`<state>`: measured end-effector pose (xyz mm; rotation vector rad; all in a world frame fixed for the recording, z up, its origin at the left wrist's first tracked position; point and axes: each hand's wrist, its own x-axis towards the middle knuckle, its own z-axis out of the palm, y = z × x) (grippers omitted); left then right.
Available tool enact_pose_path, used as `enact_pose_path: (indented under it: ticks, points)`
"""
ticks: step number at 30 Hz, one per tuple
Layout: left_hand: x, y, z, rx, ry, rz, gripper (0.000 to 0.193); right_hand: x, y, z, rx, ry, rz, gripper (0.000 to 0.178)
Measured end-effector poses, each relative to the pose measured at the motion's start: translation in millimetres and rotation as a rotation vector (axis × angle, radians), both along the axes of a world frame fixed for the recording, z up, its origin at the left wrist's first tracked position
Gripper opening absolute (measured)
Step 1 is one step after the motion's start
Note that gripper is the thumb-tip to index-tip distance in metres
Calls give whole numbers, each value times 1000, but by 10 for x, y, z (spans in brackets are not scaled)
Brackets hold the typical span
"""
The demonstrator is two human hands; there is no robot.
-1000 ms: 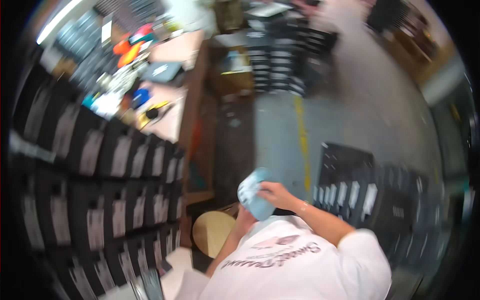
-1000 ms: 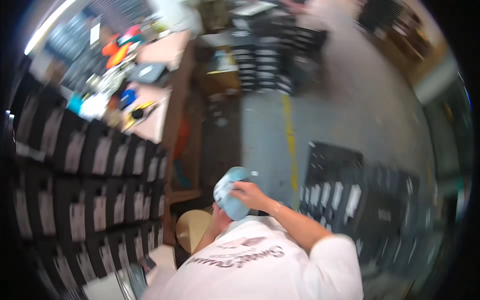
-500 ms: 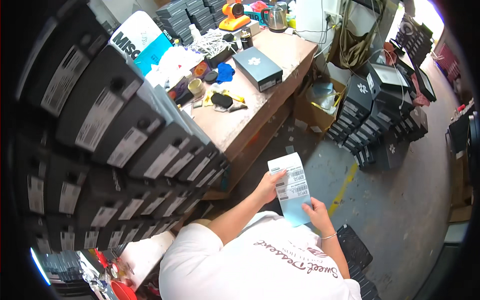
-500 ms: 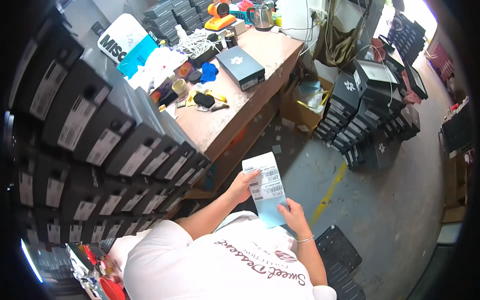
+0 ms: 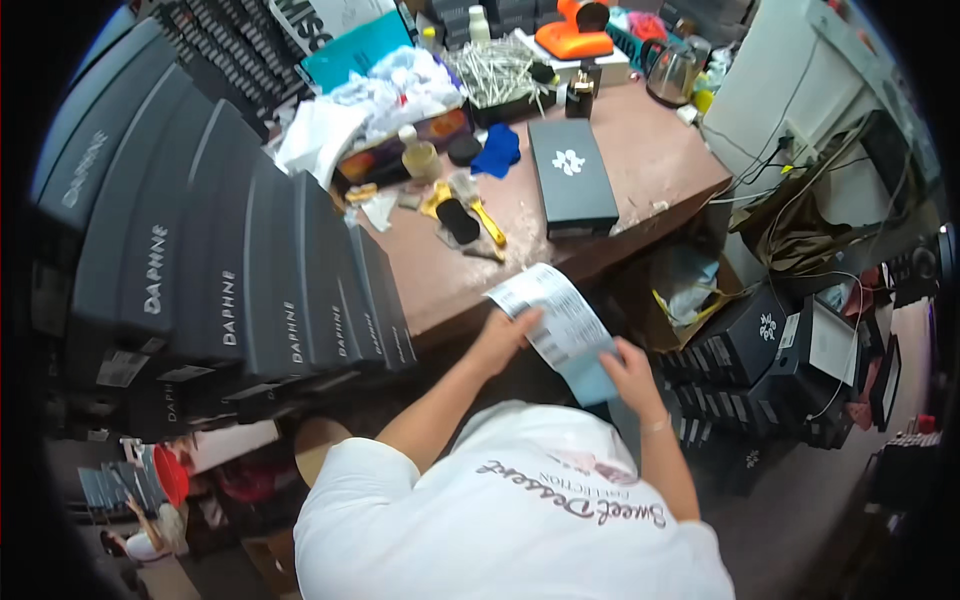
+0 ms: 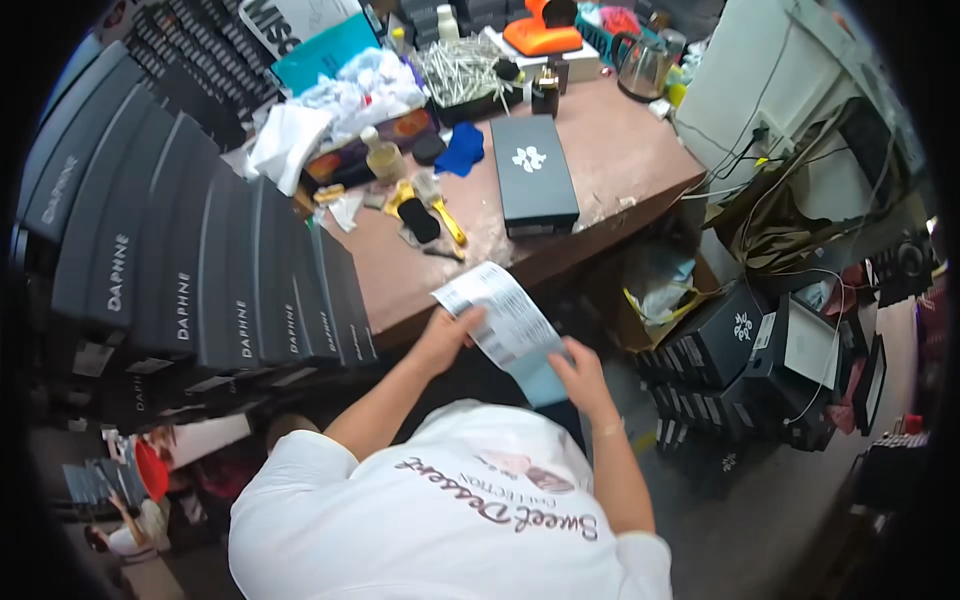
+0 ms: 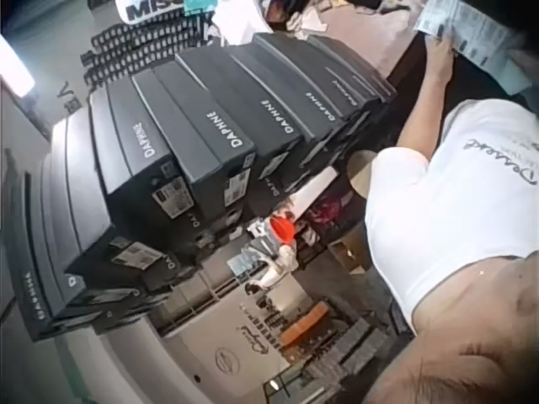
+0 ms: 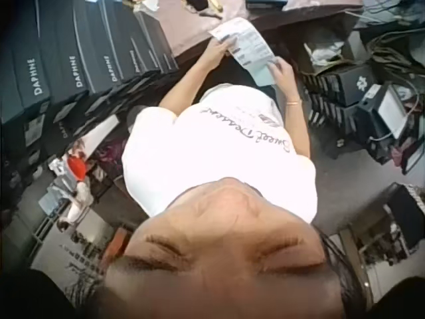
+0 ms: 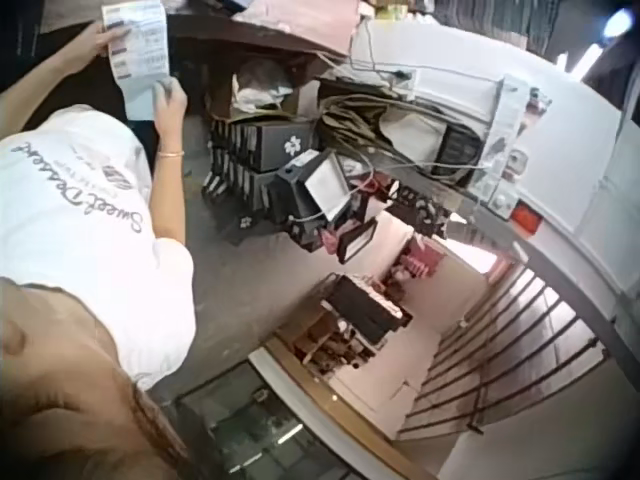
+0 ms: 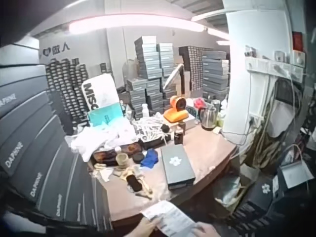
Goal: Cleaning a pair of black high-heeled shoes with a brush and packing them into a branded shoe box with protective tissue paper.
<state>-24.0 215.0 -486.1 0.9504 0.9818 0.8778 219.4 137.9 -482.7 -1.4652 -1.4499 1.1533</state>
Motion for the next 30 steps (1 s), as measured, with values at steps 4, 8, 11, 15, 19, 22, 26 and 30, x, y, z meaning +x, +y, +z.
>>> enact_pose_path:
  ticks: [4, 8, 11, 15, 19, 22, 26, 30]
  points:
    - [-69, 266, 32, -26, -106, 301, 27, 93, 1020, 281, -88, 38, 280, 21]
    - [-152, 504, 16, -49, -236, 552, 28, -30, 1808, 177, -121, 46, 516, 23]
    - [-329, 673, -19, -41, -271, 646, 34, -298, 2216, 68, 22, -59, 583, 22]
    - [-538, 1074, 113, 61, -307, 694, 28, -563, 2732, 277, 83, -140, 637, 19]
    - [-612, 1536, 291, 93, -299, 734, 25, -625, 3446, 508, 183, -222, 591, 17]
    - [-791, 1938, 336, 272, -243, 688, 28, -758, 4132, 584, 438, -211, 552, 16]
    - [-1001, 2683, 544, 297, -165, 852, 19, -1114, 5094, 732, 537, -153, 615, 17]
    - [-1374, 3462, 705, 212, 50, 920, 18, -1521, 5964, 626, 672, -206, 640, 16]
